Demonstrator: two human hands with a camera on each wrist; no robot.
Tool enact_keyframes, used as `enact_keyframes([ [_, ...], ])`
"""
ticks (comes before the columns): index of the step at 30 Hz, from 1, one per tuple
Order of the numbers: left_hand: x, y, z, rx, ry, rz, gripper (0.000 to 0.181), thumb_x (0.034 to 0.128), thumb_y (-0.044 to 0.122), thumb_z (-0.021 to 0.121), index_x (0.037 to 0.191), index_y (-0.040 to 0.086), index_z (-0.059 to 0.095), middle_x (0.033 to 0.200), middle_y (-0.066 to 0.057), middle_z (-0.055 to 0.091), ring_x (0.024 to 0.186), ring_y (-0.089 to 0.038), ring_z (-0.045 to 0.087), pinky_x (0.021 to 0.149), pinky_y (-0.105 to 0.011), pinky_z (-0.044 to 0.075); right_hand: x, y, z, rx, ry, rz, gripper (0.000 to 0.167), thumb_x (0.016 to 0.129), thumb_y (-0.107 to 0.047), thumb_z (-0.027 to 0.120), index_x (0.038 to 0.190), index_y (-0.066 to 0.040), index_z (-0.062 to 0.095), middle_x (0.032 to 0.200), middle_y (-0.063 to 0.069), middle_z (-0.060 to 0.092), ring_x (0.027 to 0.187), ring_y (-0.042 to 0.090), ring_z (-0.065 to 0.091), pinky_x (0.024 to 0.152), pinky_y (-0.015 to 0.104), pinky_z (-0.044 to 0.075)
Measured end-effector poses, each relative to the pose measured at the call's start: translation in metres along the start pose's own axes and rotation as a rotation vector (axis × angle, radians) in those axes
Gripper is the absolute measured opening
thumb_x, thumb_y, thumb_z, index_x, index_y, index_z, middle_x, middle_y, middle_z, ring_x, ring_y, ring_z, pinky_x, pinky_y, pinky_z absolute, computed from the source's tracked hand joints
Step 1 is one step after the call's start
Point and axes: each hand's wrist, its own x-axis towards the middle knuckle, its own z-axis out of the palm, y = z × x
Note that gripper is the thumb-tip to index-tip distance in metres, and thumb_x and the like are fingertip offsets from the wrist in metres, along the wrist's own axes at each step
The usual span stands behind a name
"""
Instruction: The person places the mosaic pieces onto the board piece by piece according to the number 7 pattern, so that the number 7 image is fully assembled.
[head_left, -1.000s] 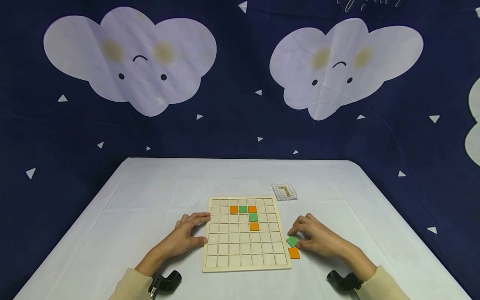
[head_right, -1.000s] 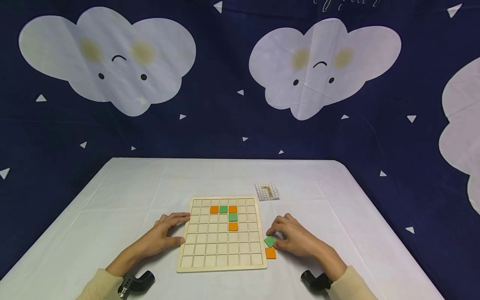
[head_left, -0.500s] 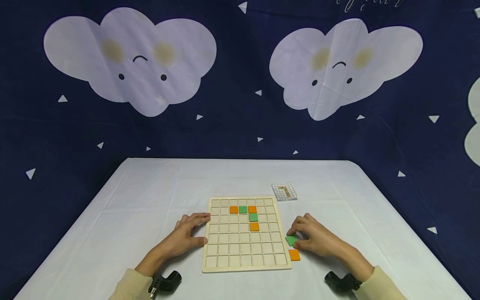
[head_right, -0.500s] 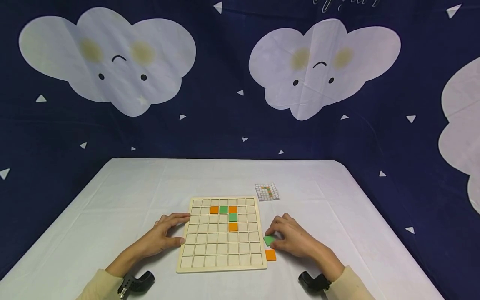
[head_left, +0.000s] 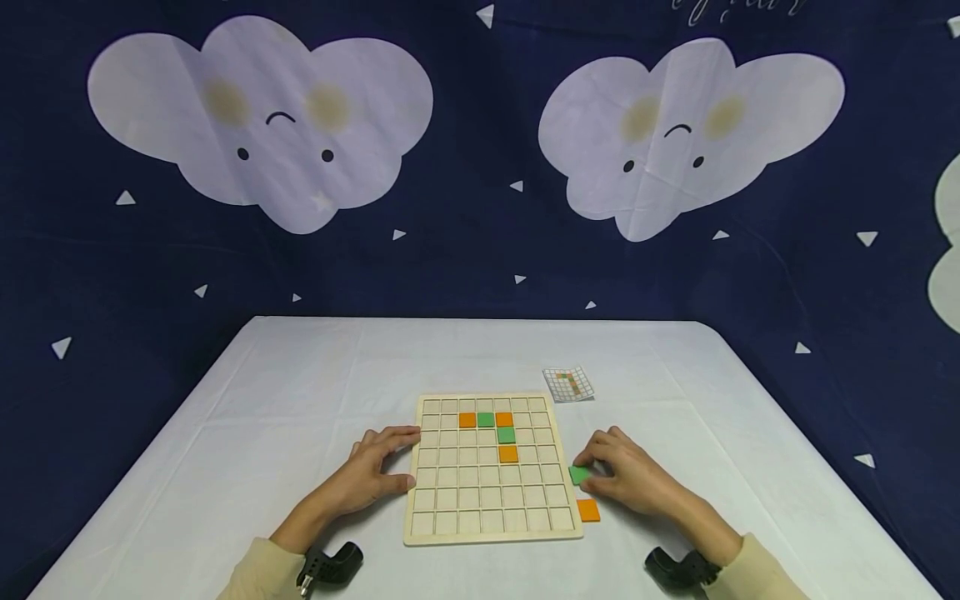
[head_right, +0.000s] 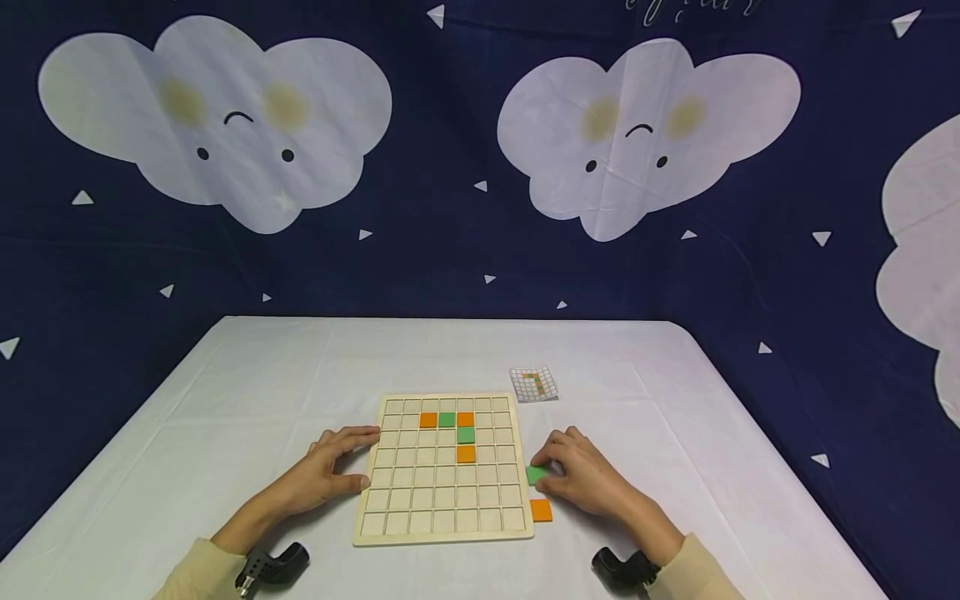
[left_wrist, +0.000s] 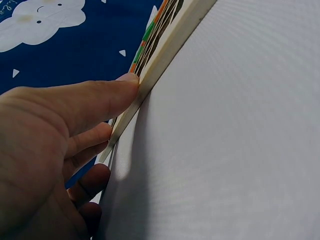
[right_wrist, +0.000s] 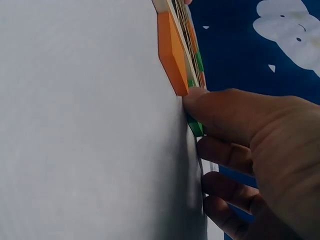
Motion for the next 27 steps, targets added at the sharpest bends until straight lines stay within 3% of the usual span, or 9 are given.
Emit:
enact_keyframes([
  [13, 0.001, 0.0, 0.001, 0.005, 0.008, -0.02, 0.062, 0.0759, 0.025, 0.076, 0.132, 0.012, 0.054, 0.144, -0.001, 0.046, 0.113, -0.017, 0.036, 0.094, -0.045, 0.021, 0.006, -0.009, -0.002, 0.034, 0.066, 0.142, 0.021, 0.074, -0.024, 0.077, 0.094, -0.024, 0.072, 0.091, -0.016, 0.057, 0.086, 0.005, 0.043, 0.077, 0.025, 0.04],
  [27, 0.001, -0.001, 0.002, 0.011, 0.004, -0.009, 0.062, 0.0763, 0.026, 0.076, 0.133, 0.012, 0.054, 0.144, -0.001, 0.045, 0.112, -0.017, 0.036, 0.093, -0.044, 0.022, 0.017, -0.026, 0.0, 0.06, 0.134, 0.096, 0.02, 0.074, -0.021, 0.077, 0.094, -0.021, 0.072, 0.09, -0.014, 0.059, 0.088, 0.006, 0.045, 0.077, 0.027, 0.04],
])
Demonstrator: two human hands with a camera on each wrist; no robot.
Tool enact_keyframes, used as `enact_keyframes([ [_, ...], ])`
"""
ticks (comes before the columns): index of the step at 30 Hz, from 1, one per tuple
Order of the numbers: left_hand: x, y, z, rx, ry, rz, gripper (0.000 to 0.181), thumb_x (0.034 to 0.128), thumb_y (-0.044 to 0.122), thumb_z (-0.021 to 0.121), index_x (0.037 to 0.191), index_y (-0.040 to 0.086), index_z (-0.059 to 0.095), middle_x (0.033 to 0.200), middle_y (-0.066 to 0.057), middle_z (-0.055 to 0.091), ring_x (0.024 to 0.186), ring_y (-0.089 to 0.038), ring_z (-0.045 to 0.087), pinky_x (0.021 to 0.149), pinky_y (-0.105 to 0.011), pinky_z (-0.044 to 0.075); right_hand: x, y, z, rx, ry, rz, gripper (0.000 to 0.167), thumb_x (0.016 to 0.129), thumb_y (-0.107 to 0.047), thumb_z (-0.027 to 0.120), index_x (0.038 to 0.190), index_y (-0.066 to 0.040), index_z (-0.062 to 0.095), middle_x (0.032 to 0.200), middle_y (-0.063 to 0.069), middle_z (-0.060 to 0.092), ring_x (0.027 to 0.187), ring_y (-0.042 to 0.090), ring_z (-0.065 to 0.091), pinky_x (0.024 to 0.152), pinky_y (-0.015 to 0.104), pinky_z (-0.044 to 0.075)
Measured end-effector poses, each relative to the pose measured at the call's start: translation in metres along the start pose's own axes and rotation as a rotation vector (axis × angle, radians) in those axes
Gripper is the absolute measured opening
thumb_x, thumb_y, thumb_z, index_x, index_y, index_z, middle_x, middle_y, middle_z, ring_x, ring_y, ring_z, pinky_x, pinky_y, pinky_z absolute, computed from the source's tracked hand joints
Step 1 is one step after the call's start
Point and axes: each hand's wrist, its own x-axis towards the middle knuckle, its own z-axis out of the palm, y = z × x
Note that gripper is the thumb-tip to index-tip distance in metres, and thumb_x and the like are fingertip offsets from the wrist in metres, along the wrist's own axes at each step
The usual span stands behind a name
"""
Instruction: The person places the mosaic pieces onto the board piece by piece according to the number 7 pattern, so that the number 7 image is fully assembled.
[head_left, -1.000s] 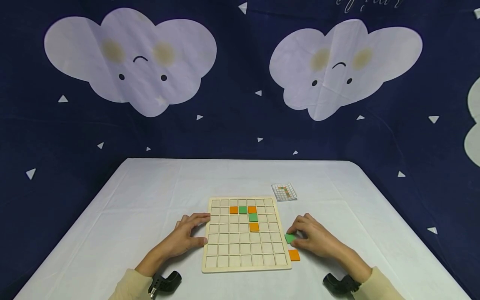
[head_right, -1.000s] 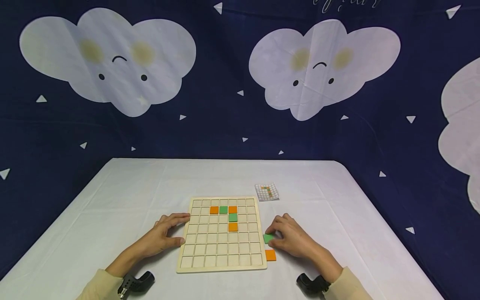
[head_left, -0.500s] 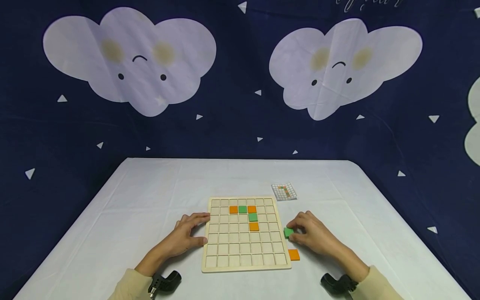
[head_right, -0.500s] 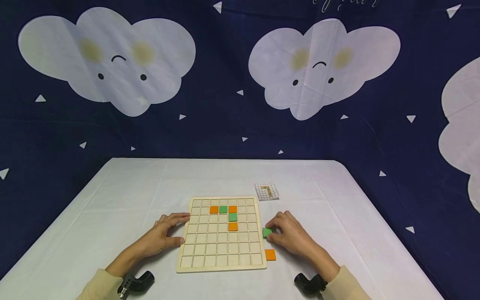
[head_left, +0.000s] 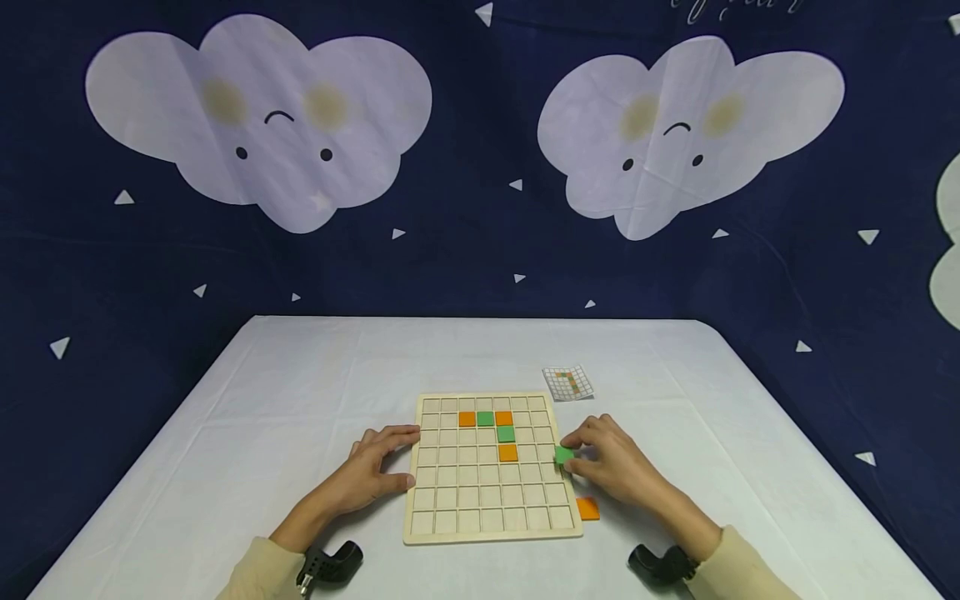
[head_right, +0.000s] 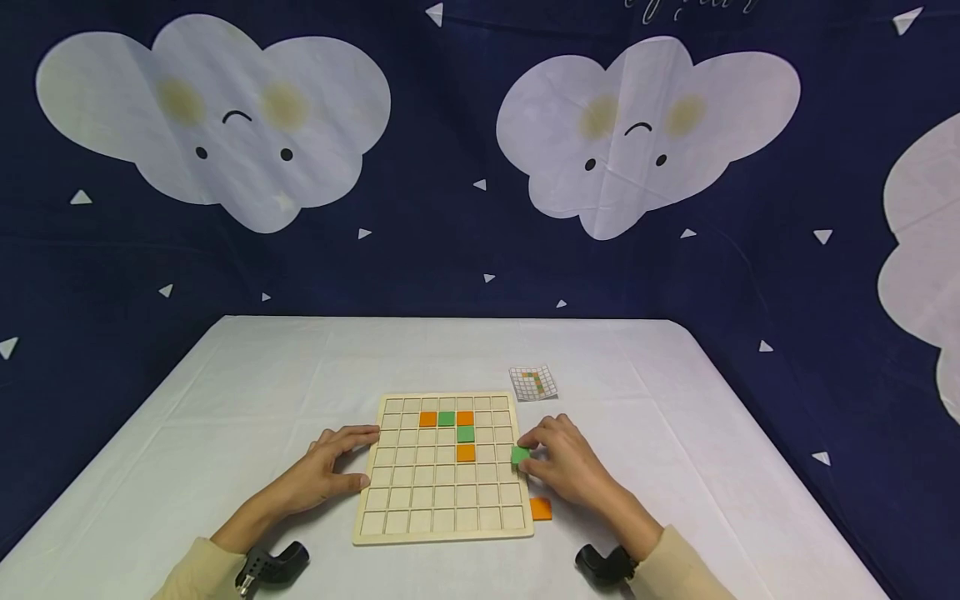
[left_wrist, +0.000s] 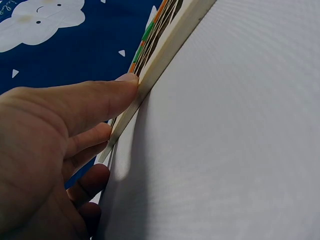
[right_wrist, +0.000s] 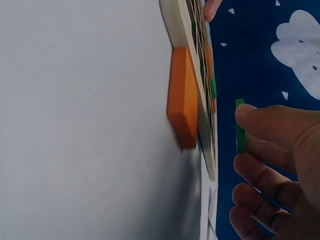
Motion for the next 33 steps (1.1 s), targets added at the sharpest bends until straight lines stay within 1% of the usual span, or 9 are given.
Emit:
enact_keyframes([
  [6, 0.0, 0.0, 0.0, 0.001, 0.001, 0.004, 0.062, 0.0764, 0.026, 0.076, 0.133, 0.012, 0.054, 0.144, -0.001, 0.046, 0.113, -0.017, 0.036, 0.092, -0.042, 0.022, 0.003, -0.01, 0.004, 0.013, -0.002, -0.015, 0.02, 0.074, -0.021, 0.078, 0.093, -0.02, 0.073, 0.089, -0.014, 0.059, 0.088, 0.006, 0.044, 0.079, 0.028, 0.041],
  [11, 0.0, 0.0, 0.0, -0.004, 0.002, -0.004, 0.062, 0.0764, 0.026, 0.076, 0.133, 0.012, 0.054, 0.144, -0.001, 0.045, 0.115, -0.018, 0.036, 0.094, -0.045, 0.021, 0.006, -0.018, 0.009, 0.026, -0.005, -0.038, 0.021, 0.074, -0.021, 0.078, 0.094, -0.019, 0.073, 0.088, -0.012, 0.059, 0.086, 0.007, 0.043, 0.077, 0.027, 0.04],
  [16, 0.001, -0.001, 0.001, -0.013, 0.005, -0.008, 0.062, 0.0763, 0.026, 0.076, 0.133, 0.013, 0.054, 0.144, -0.001, 0.045, 0.117, -0.02, 0.035, 0.095, -0.047, 0.02, 0.007, -0.025, 0.016, -0.002, -0.002, -0.049, 0.022, 0.073, -0.025, 0.078, 0.094, -0.02, 0.073, 0.09, -0.014, 0.059, 0.085, 0.005, 0.042, 0.079, 0.029, 0.039],
  [21, 0.001, -0.001, 0.001, -0.014, 0.006, -0.017, 0.062, 0.0759, 0.026, 0.076, 0.132, 0.013, 0.054, 0.144, -0.001, 0.046, 0.117, -0.021, 0.036, 0.096, -0.049, 0.019, 0.009, -0.031, 0.022, -0.023, 0.011, -0.103, 0.023, 0.072, -0.025, 0.079, 0.093, -0.019, 0.073, 0.089, -0.012, 0.06, 0.082, 0.005, 0.04, 0.075, 0.027, 0.038],
  [25, 0.001, -0.001, 0.001, -0.032, 0.003, -0.02, 0.062, 0.0761, 0.024, 0.076, 0.133, 0.013, 0.054, 0.144, -0.001, 0.045, 0.121, -0.024, 0.034, 0.1, -0.055, 0.015, 0.01, -0.036, 0.026, -0.03, 0.009, -0.134, 0.023, 0.072, -0.025, 0.079, 0.094, -0.018, 0.073, 0.089, -0.011, 0.06, 0.081, 0.004, 0.039, 0.072, 0.024, 0.036],
  [27, 0.001, -0.001, 0.001, -0.04, 0.003, -0.018, 0.062, 0.0762, 0.024, 0.076, 0.132, 0.012, 0.054, 0.145, -0.001, 0.045, 0.122, -0.025, 0.034, 0.1, -0.056, 0.014, 0.011, -0.039, 0.028, -0.045, 0.005, -0.147, 0.024, 0.072, -0.025, 0.079, 0.094, -0.018, 0.073, 0.089, -0.011, 0.061, 0.082, 0.004, 0.039, 0.073, 0.024, 0.036],
  [33, 0.001, -0.001, 0.001, -0.038, 0.006, -0.008, 0.061, 0.0763, 0.025, 0.076, 0.132, 0.012, 0.054, 0.144, -0.001, 0.045, 0.122, -0.025, 0.034, 0.099, -0.055, 0.014, 0.013, -0.045, 0.034, -0.089, -0.001, -0.17, 0.024, 0.072, -0.026, 0.079, 0.093, -0.018, 0.073, 0.088, -0.011, 0.06, 0.082, 0.004, 0.04, 0.075, 0.025, 0.037],
])
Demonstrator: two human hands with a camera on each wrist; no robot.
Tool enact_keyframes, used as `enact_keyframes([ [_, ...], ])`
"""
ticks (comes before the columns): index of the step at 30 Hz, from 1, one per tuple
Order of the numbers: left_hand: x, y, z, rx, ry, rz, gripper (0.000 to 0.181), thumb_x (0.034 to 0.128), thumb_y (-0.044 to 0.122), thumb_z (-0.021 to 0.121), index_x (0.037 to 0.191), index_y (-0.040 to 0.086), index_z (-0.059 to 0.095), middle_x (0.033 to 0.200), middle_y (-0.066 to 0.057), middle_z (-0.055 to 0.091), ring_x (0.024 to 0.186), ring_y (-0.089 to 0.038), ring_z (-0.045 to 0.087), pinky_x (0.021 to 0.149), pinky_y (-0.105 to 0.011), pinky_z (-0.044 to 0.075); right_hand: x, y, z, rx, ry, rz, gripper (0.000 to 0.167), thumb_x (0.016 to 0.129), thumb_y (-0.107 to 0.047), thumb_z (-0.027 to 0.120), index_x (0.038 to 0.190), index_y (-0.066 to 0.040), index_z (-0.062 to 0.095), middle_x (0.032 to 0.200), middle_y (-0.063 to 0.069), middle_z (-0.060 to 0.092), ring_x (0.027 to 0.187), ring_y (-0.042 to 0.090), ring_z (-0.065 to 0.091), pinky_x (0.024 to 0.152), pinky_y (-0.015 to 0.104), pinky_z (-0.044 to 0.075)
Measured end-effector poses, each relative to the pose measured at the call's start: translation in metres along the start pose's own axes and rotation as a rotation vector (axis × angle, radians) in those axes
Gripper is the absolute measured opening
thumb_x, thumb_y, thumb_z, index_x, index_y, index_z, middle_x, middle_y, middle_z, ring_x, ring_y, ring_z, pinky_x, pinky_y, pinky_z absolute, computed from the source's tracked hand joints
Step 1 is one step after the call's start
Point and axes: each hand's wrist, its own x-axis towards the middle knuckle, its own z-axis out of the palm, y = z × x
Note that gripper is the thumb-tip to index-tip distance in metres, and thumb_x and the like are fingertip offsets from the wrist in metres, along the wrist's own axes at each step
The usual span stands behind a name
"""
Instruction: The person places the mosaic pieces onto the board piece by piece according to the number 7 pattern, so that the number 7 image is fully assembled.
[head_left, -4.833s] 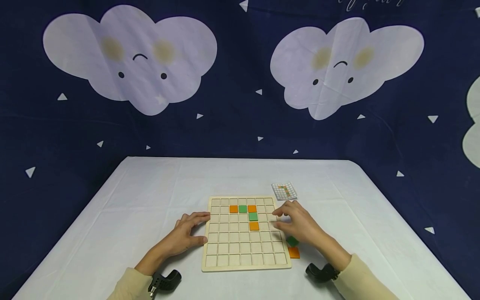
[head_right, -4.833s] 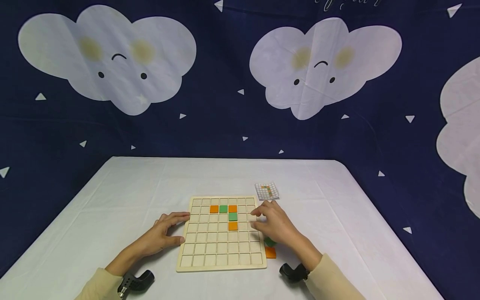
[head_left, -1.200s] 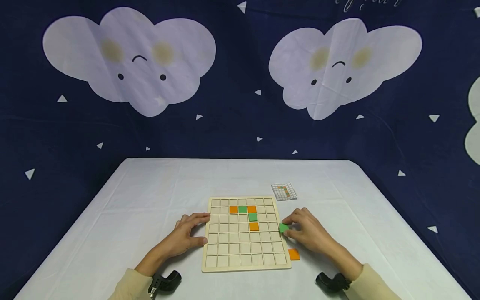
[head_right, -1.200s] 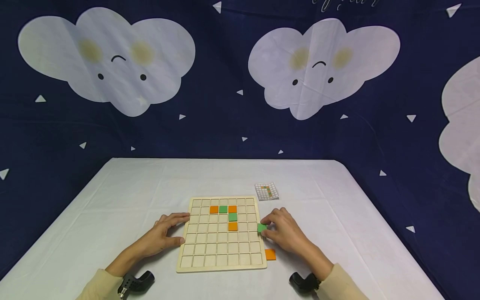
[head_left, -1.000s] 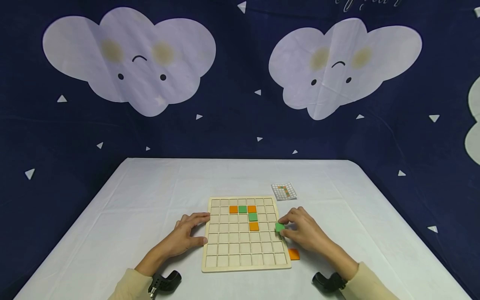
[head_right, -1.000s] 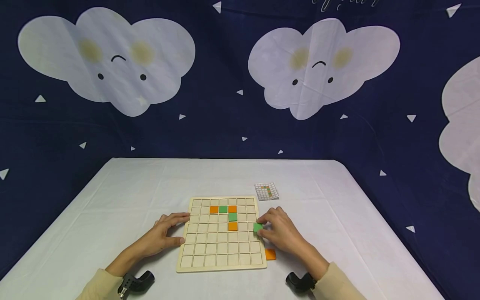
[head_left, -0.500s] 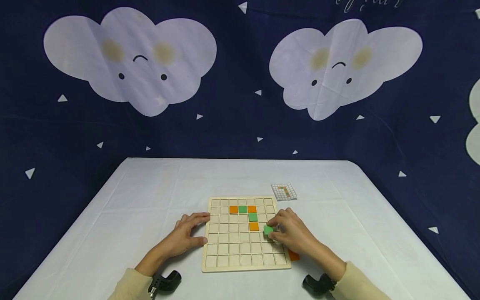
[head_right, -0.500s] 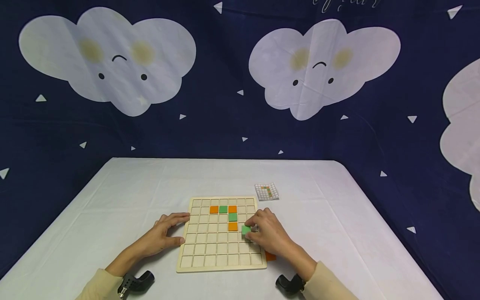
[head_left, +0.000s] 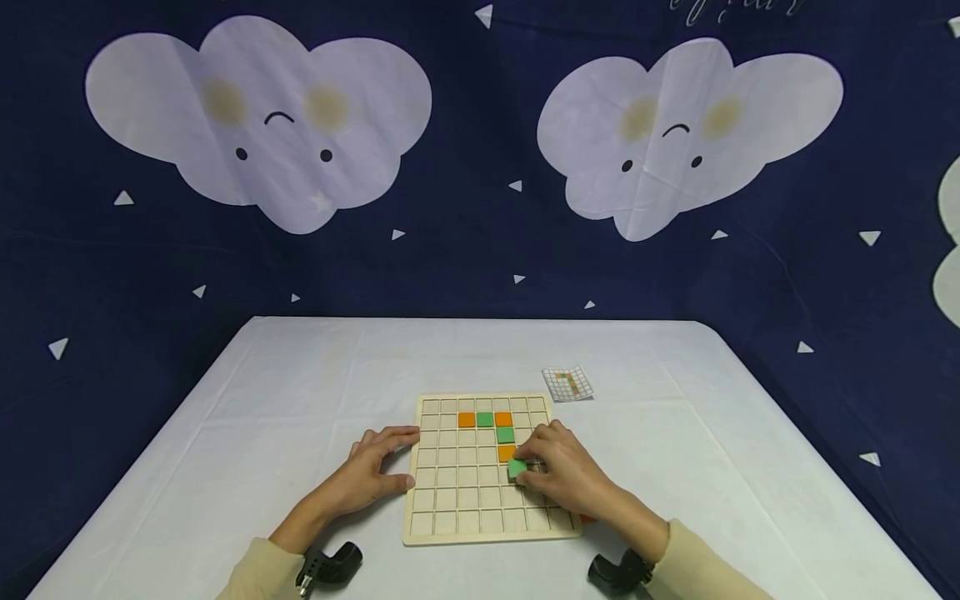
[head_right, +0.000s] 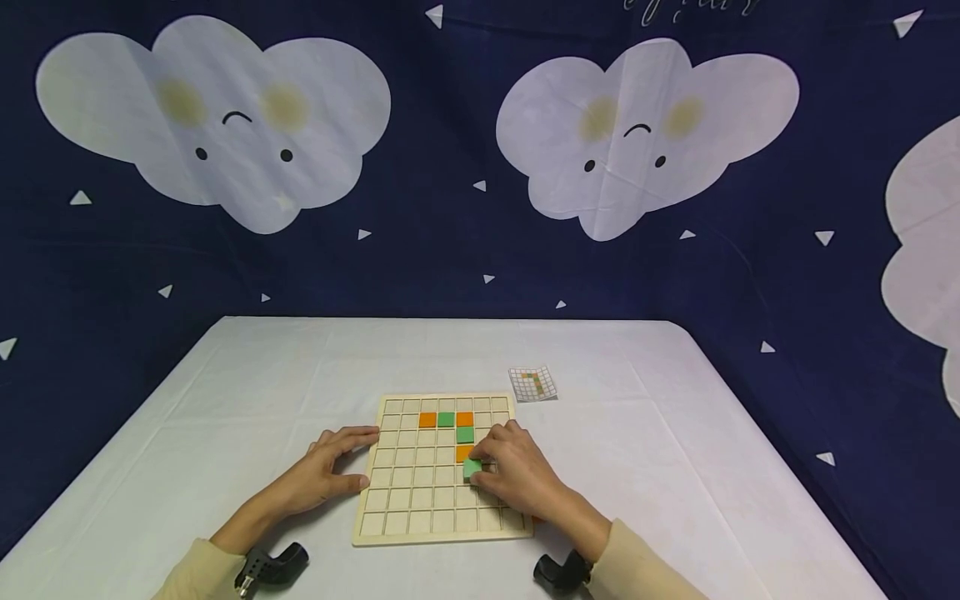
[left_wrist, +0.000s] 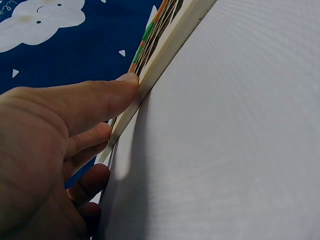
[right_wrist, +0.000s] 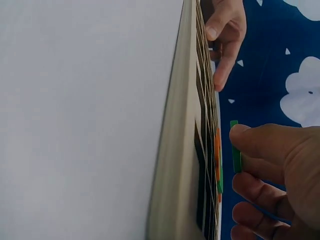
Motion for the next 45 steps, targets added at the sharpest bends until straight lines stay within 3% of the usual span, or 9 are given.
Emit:
enact_keyframes([
  [7, 0.0002, -0.0005, 0.0006, 0.007, 0.002, 0.006, 0.061, 0.076, 0.024, 0.076, 0.132, 0.011, 0.055, 0.144, -0.001, 0.046, 0.123, -0.026, 0.035, 0.097, -0.05, 0.017, 0.002, -0.0033, 0.0051, -0.024, 0.002, -0.012, 0.024, 0.072, -0.028, 0.079, 0.093, -0.018, 0.073, 0.09, -0.01, 0.061, 0.082, 0.004, 0.04, 0.075, 0.026, 0.036],
  [13, 0.0001, -0.0008, 0.0003, -0.018, -0.004, 0.005, 0.061, 0.0768, 0.023, 0.076, 0.132, 0.01, 0.054, 0.144, -0.003, 0.045, 0.132, -0.034, 0.029, 0.102, -0.059, 0.01, 0.0026, -0.004, 0.0089, -0.042, 0.019, -0.038, 0.025, 0.071, -0.029, 0.08, 0.093, -0.019, 0.073, 0.091, -0.01, 0.062, 0.083, 0.004, 0.04, 0.076, 0.027, 0.036],
  [20, -0.0001, 0.0003, 0.0003, -0.014, -0.002, 0.001, 0.061, 0.0765, 0.022, 0.076, 0.132, 0.011, 0.054, 0.144, -0.001, 0.045, 0.128, -0.029, 0.032, 0.102, -0.058, 0.011, 0.0029, -0.0037, 0.0098, -0.047, 0.006, -0.052, 0.023, 0.073, -0.029, 0.079, 0.093, -0.019, 0.073, 0.092, -0.009, 0.062, 0.085, 0.005, 0.043, 0.078, 0.029, 0.038],
  [30, -0.0003, 0.0, -0.0009, 0.046, 0.008, 0.022, 0.062, 0.0766, 0.029, 0.076, 0.132, 0.013, 0.055, 0.143, 0.001, 0.046, 0.106, -0.014, 0.037, 0.089, -0.038, 0.023, 0.0031, -0.004, 0.0095, -0.054, -0.02, -0.062, 0.022, 0.074, -0.03, 0.078, 0.093, -0.019, 0.073, 0.092, -0.008, 0.062, 0.084, 0.006, 0.042, 0.077, 0.028, 0.037],
  [37, -0.0003, -0.0003, -0.0007, 0.041, 0.007, 0.021, 0.061, 0.0766, 0.027, 0.076, 0.132, 0.013, 0.055, 0.143, 0.001, 0.046, 0.111, -0.015, 0.037, 0.093, -0.043, 0.022, 0.003, -0.004, 0.0095, -0.058, -0.021, -0.064, 0.023, 0.074, -0.03, 0.078, 0.094, -0.019, 0.073, 0.092, -0.009, 0.061, 0.084, 0.006, 0.042, 0.077, 0.028, 0.037],
  [45, -0.0004, -0.0004, 0.0, 0.043, 0.009, 0.019, 0.061, 0.0761, 0.025, 0.076, 0.132, 0.013, 0.055, 0.143, 0.001, 0.047, 0.11, -0.015, 0.037, 0.092, -0.041, 0.022, 0.003, -0.0037, 0.0092, -0.061, -0.008, -0.077, 0.023, 0.074, -0.03, 0.078, 0.093, -0.02, 0.073, 0.091, -0.009, 0.061, 0.084, 0.006, 0.042, 0.076, 0.028, 0.037],
])
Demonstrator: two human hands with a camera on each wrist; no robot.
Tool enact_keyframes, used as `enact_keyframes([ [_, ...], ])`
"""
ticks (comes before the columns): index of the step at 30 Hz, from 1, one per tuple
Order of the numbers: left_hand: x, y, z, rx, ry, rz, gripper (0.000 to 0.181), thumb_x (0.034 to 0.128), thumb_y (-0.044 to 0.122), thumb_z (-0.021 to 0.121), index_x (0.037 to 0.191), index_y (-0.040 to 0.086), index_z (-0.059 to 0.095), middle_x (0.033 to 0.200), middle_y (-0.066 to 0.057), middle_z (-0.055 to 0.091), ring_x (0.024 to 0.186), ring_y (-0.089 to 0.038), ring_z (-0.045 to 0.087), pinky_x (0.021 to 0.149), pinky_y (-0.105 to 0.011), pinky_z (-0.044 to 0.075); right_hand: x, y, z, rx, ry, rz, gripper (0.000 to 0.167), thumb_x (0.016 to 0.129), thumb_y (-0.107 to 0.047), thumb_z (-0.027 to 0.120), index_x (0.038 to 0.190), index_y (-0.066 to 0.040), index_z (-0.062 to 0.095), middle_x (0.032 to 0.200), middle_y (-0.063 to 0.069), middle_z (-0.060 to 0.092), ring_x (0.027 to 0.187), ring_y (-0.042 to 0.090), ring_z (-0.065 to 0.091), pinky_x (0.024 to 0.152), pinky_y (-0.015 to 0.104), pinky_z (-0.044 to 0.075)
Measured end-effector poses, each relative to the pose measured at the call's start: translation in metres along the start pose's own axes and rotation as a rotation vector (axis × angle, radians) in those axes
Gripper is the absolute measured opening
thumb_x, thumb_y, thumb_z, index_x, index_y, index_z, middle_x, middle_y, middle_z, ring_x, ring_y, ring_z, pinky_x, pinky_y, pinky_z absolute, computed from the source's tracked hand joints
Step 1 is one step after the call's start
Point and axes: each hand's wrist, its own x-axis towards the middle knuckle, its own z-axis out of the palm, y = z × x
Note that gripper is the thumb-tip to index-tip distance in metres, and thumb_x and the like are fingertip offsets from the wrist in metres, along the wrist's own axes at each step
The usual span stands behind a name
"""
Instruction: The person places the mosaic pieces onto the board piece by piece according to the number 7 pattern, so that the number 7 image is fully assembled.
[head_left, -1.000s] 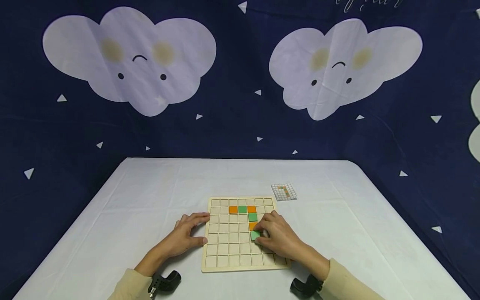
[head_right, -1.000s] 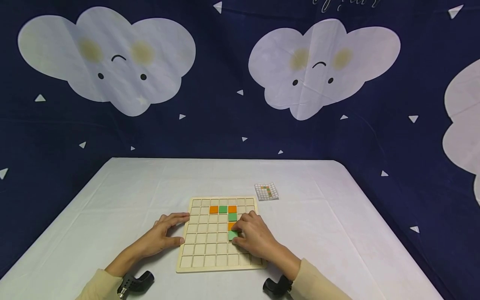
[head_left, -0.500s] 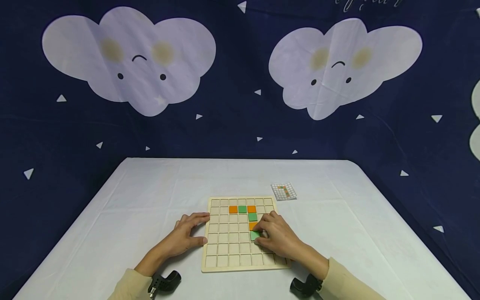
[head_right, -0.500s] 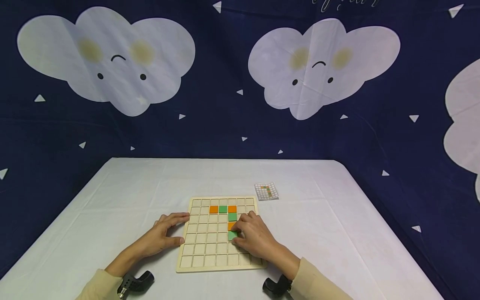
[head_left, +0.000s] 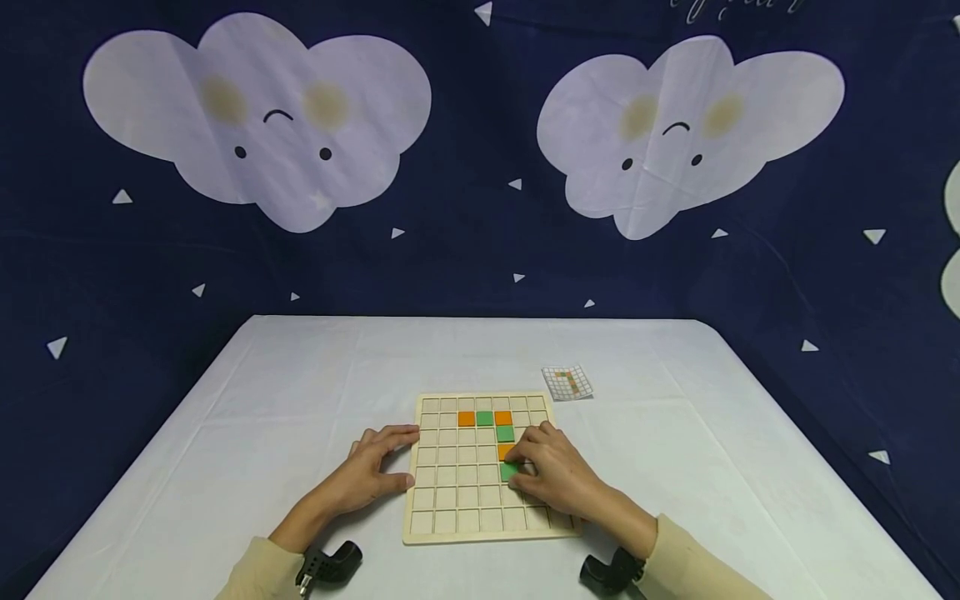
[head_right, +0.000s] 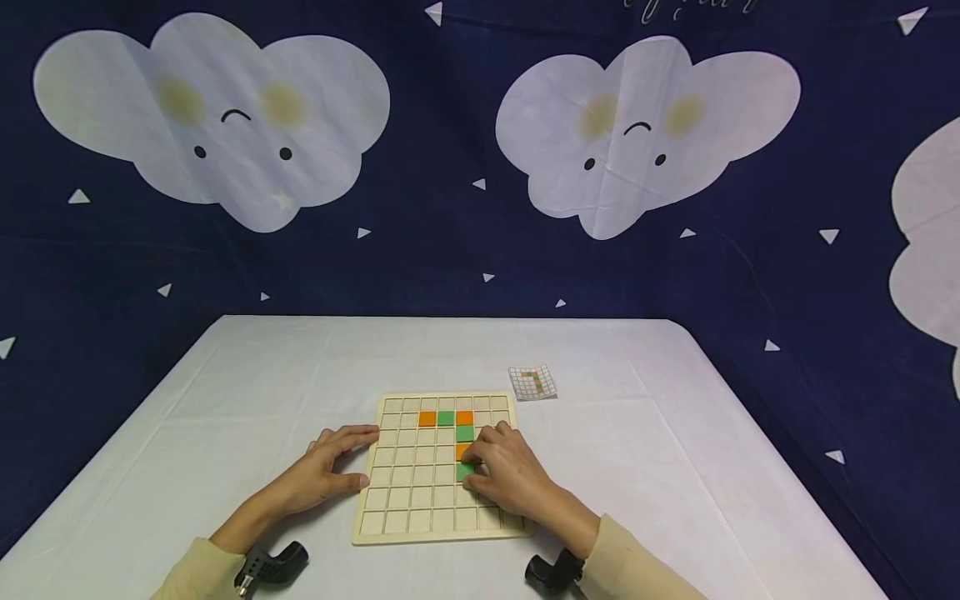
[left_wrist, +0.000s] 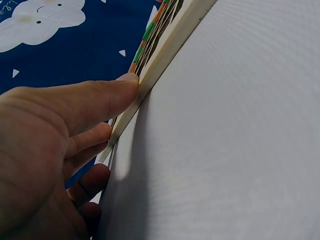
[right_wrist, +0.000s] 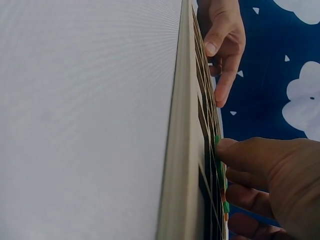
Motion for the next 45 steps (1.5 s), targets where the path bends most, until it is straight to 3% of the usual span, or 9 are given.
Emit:
enact_keyframes([
  [13, 0.0, 0.0, 0.001, -0.005, 0.0, -0.002, 0.061, 0.076, 0.024, 0.076, 0.132, 0.011, 0.055, 0.143, 0.001, 0.047, 0.111, -0.015, 0.037, 0.089, -0.037, 0.022, -0.003, 0.001, -0.01, 0.048, 0.022, 0.059, 0.025, 0.072, -0.029, 0.079, 0.094, -0.019, 0.073, 0.088, -0.009, 0.06, 0.081, 0.003, 0.038, 0.074, 0.027, 0.036],
  [18, 0.001, 0.0, 0.0, -0.024, -0.005, -0.018, 0.061, 0.0759, 0.023, 0.076, 0.132, 0.011, 0.055, 0.144, 0.0, 0.046, 0.115, -0.019, 0.036, 0.095, -0.047, 0.02, -0.004, 0.005, -0.016, 0.073, 0.024, 0.085, 0.025, 0.073, -0.027, 0.079, 0.095, -0.017, 0.073, 0.09, -0.01, 0.061, 0.081, 0.004, 0.039, 0.08, 0.031, 0.039],
  [22, 0.001, 0.001, 0.0, -0.045, -0.007, -0.034, 0.061, 0.0756, 0.023, 0.077, 0.132, 0.012, 0.055, 0.144, -0.001, 0.045, 0.117, -0.021, 0.035, 0.099, -0.055, 0.015, -0.005, 0.007, -0.022, 0.084, 0.016, 0.112, 0.024, 0.074, -0.025, 0.078, 0.096, -0.016, 0.073, 0.09, -0.009, 0.061, 0.082, 0.005, 0.039, 0.075, 0.028, 0.036],
  [28, 0.0, 0.001, 0.001, -0.019, -0.006, -0.028, 0.061, 0.0758, 0.024, 0.077, 0.132, 0.013, 0.055, 0.144, 0.0, 0.046, 0.11, -0.017, 0.036, 0.094, -0.047, 0.019, -0.01, 0.012, -0.027, 0.078, 0.021, 0.158, 0.026, 0.072, -0.026, 0.079, 0.096, -0.017, 0.073, 0.091, -0.012, 0.06, 0.084, 0.005, 0.04, 0.077, 0.028, 0.038],
  [33, 0.0, 0.001, 0.001, -0.022, -0.005, -0.021, 0.061, 0.0757, 0.023, 0.076, 0.132, 0.013, 0.055, 0.144, -0.001, 0.046, 0.112, -0.018, 0.036, 0.093, -0.045, 0.019, -0.017, 0.016, -0.031, 0.076, 0.027, 0.155, 0.026, 0.073, -0.026, 0.078, 0.097, -0.017, 0.072, 0.093, -0.013, 0.06, 0.086, 0.006, 0.041, 0.079, 0.032, 0.039],
  [41, 0.0, 0.002, 0.0, -0.037, -0.003, -0.026, 0.061, 0.0758, 0.021, 0.076, 0.132, 0.011, 0.055, 0.144, -0.002, 0.046, 0.119, -0.022, 0.036, 0.098, -0.051, 0.016, -0.028, 0.025, -0.033, 0.063, 0.037, 0.16, 0.027, 0.071, -0.026, 0.08, 0.096, -0.018, 0.072, 0.091, -0.015, 0.058, 0.086, 0.004, 0.043, 0.084, 0.039, 0.043],
  [45, 0.0, 0.002, 0.0, -0.042, -0.004, -0.025, 0.061, 0.076, 0.021, 0.076, 0.132, 0.011, 0.055, 0.144, -0.002, 0.046, 0.121, -0.023, 0.035, 0.098, -0.053, 0.015, -0.034, 0.027, -0.036, 0.057, 0.013, 0.165, 0.027, 0.072, -0.027, 0.079, 0.097, -0.018, 0.072, 0.093, -0.015, 0.058, 0.087, 0.004, 0.042, 0.081, 0.034, 0.042],
])
